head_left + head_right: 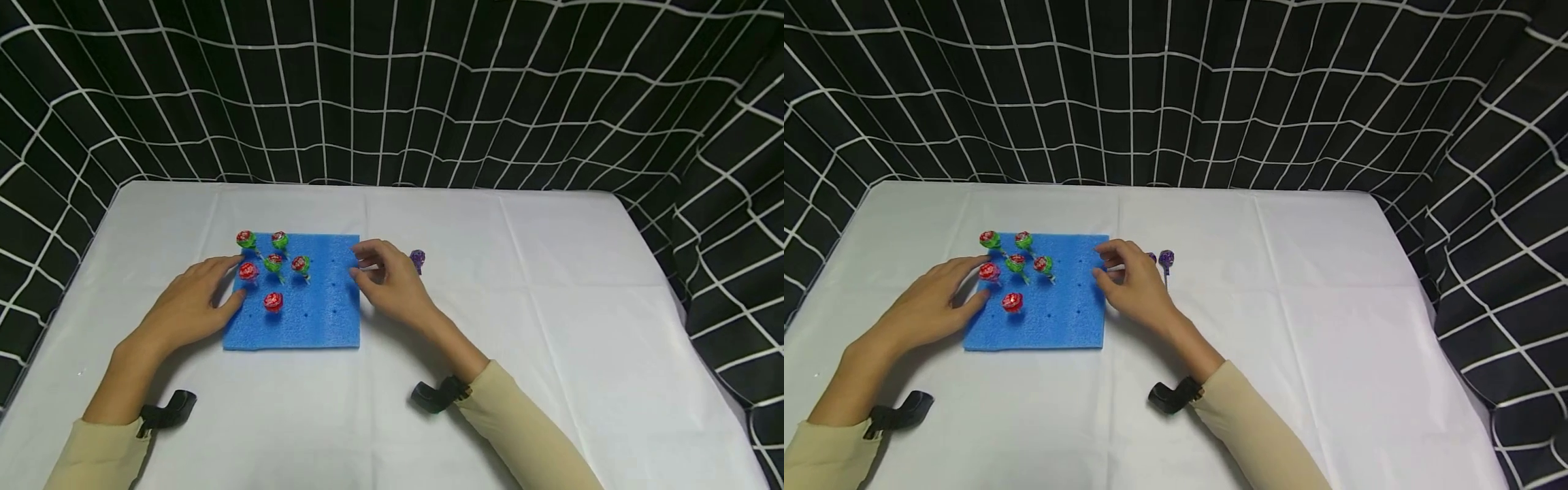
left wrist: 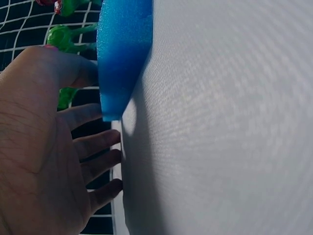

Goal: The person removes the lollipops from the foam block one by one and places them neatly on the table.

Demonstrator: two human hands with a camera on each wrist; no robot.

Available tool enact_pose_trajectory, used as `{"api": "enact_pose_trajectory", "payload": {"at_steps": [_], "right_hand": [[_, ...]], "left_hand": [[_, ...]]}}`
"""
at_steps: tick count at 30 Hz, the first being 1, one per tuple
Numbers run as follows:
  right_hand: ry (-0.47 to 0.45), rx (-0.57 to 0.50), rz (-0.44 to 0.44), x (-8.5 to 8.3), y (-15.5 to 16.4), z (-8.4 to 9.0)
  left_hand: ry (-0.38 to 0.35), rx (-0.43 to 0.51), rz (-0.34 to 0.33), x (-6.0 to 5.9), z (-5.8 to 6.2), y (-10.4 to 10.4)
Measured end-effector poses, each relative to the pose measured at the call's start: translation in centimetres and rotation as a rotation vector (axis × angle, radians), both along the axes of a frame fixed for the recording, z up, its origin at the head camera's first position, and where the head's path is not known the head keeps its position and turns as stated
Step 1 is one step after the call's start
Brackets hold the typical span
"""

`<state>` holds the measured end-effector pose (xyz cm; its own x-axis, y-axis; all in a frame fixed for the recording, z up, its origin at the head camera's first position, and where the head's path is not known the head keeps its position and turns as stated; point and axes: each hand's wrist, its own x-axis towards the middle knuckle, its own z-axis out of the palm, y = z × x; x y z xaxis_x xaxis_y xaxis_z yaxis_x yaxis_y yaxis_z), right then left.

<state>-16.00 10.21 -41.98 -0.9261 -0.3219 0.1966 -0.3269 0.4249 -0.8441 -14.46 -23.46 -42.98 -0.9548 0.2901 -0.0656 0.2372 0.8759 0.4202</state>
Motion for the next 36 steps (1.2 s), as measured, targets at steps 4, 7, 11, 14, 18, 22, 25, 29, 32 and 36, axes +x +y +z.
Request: {"api": "enact_pose_trajectory", "payload": {"at_steps": [4, 7, 11, 14, 18, 22, 25, 29, 32, 36], "right_hand": [[-0.011, -0.029, 0.025, -0.3, -1.7, -0.5], [-0.008, -0.034, 0.059, -0.3, -2.8, -0.6], [-0.019, -0.024, 0.083, -0.3, -3.9, -0.7], [-0.017, -0.010, 0.076, -0.5, -4.7, -0.5], [0.007, 0.009, 0.053, -0.5, -5.7, -0.3], [0.042, 0.019, 0.043, -0.3, -6.4, -0.3], [0.050, 0.019, 0.048, -0.2, -6.6, -0.4], [0.050, 0.009, 0.054, -0.2, -6.9, -0.6], [0.055, 0.001, 0.053, -0.3, -7.1, -0.8], [0.062, 0.000, 0.055, -0.2, -7.3, -1.1]], "left_hand": [[-0.005, 0.005, -0.002, -0.1, 0.1, -0.4], [0.002, 0.000, 0.000, -0.1, 0.1, -0.6], [0.004, -0.002, 0.004, -0.1, -0.1, -0.5], [0.005, -0.001, 0.004, -0.2, 0.0, -0.3], [0.011, -0.007, 0.003, -0.2, 0.0, -0.3], [0.017, -0.009, -0.001, 0.0, 0.0, -0.3], [0.020, -0.012, -0.002, 0.0, -0.1, -0.4], [0.021, -0.020, 0.002, 0.0, -0.1, -0.5], [0.025, -0.022, 0.004, -0.1, 0.0, -0.4], [0.023, -0.013, 0.004, 0.3, -0.1, -0.5]]}}
